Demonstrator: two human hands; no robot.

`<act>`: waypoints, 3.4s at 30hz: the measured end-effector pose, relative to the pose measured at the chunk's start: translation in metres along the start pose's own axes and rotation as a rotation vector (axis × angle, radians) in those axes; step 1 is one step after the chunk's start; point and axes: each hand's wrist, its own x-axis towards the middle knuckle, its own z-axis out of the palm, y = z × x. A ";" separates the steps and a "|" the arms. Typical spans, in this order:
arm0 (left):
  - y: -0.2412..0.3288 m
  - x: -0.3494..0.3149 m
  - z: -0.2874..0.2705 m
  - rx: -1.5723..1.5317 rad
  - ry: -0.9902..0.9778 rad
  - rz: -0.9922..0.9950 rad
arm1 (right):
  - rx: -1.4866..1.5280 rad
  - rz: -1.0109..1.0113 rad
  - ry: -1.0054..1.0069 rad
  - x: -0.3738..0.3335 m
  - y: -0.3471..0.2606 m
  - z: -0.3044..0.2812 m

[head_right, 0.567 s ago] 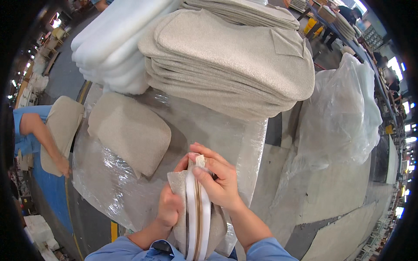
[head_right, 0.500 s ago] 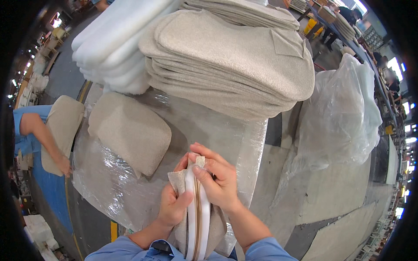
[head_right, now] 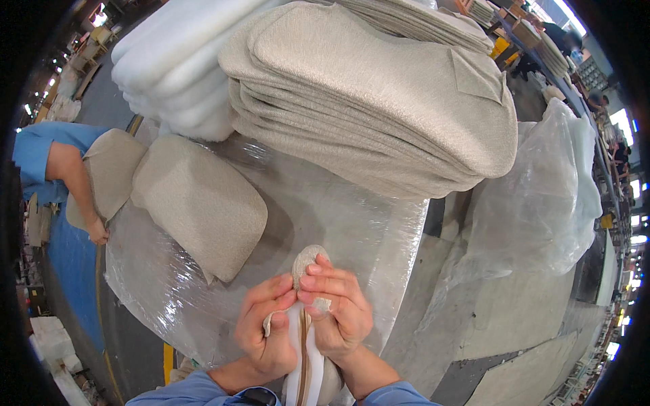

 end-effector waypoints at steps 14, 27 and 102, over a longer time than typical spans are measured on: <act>0.006 0.006 -0.014 0.098 -0.205 0.108 | 0.001 -0.028 -0.083 -0.001 -0.005 -0.022; -0.104 0.082 0.079 -0.456 -0.467 -0.246 | 0.445 0.660 -0.171 0.077 0.089 -0.021; 0.010 0.021 0.045 -0.002 -0.030 0.025 | 0.049 0.013 0.166 0.027 0.007 -0.022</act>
